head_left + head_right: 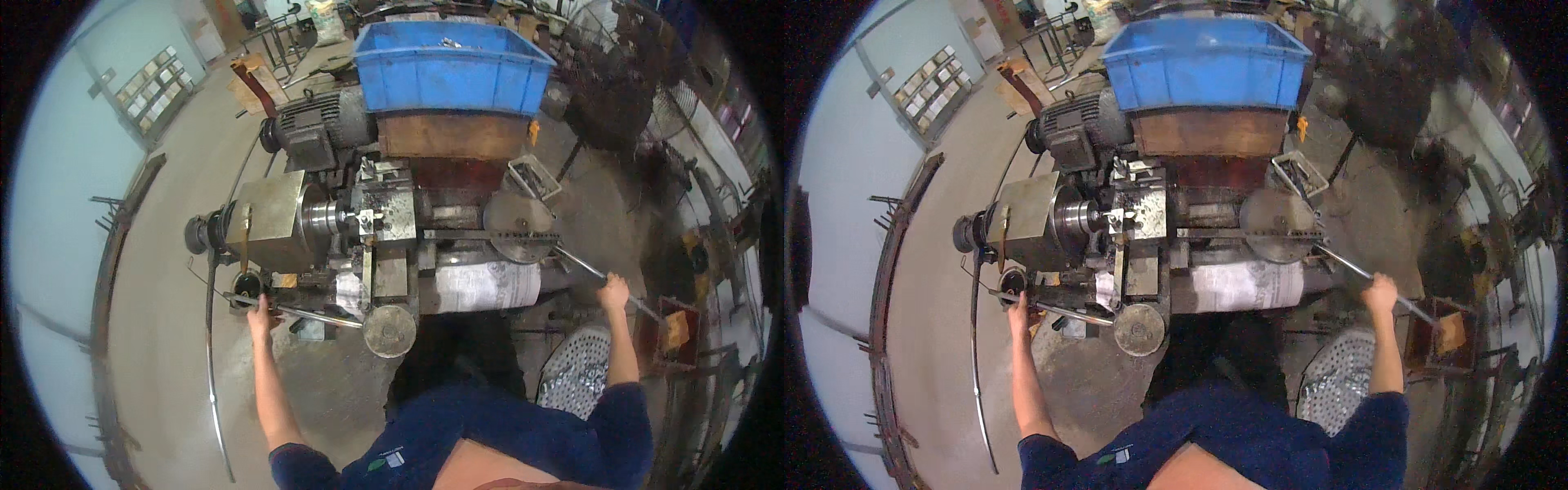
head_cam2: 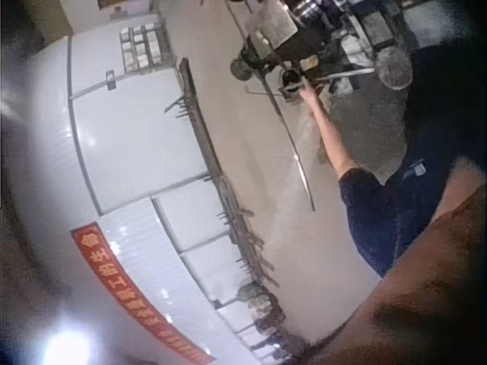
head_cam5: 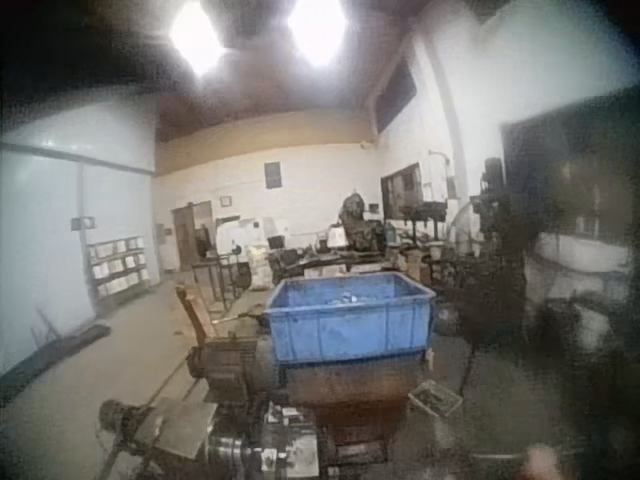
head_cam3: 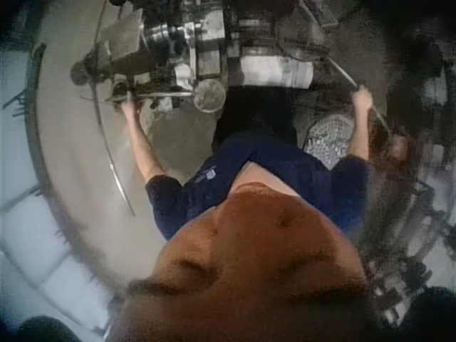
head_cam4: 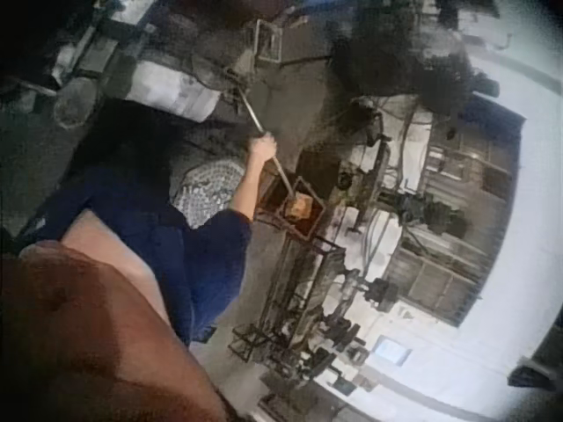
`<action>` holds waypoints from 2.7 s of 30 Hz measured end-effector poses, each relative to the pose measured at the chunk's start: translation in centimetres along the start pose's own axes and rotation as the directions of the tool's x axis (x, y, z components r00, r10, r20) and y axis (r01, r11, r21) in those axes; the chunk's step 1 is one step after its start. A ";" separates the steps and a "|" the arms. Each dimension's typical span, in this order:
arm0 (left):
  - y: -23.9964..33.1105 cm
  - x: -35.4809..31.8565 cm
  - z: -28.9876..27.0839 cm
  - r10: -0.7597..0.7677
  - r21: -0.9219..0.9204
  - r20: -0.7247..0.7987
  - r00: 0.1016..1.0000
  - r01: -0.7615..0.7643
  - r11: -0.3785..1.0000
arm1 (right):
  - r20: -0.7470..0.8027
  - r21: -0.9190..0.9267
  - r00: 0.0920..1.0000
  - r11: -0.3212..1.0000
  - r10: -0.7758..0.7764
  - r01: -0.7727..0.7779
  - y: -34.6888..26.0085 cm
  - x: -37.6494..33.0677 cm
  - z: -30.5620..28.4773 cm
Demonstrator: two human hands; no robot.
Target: The person repeatedly picks small metal parts from a perforated tray, places them into a metal press machine, and uses two long metal rods to operate the press. The person then removes the processed parts and returns them to the tray.
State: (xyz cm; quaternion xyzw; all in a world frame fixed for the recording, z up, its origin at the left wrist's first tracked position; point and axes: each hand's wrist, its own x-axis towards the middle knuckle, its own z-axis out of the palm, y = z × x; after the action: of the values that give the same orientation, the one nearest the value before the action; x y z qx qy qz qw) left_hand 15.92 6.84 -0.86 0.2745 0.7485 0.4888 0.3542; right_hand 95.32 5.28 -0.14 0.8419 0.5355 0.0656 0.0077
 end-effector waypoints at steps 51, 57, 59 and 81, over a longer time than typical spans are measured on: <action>-9.7 0.8 3.3 0.090 0.933 0.289 0.953 -0.302 0.195 | -0.038 0.557 0.977 0.807 -0.211 0.196 -10.2 -9.2 2.0; -16.9 -0.4 10.9 0.228 0.720 -0.169 0.959 -0.037 0.693 | -0.026 0.600 0.965 0.768 -0.262 0.225 -12.5 -9.8 0.7; -18.4 1.3 7.9 0.193 0.884 0.015 0.981 -0.103 0.456 | -0.045 0.579 0.951 0.768 -0.307 0.275 -12.4 -9.6 0.7; 4.1 -7.1 -16.6 0.612 0.802 -0.240 0.754 -0.200 0.562 | -0.299 0.389 0.368 0.240 -0.881 0.889 -49.5 -1.8 -16.9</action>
State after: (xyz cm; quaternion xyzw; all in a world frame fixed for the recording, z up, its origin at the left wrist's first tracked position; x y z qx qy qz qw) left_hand 7.18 -5.91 9.32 0.4290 0.8543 0.2680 -0.1195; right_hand 47.95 23.77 12.31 0.3632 0.9115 -0.0809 -0.1750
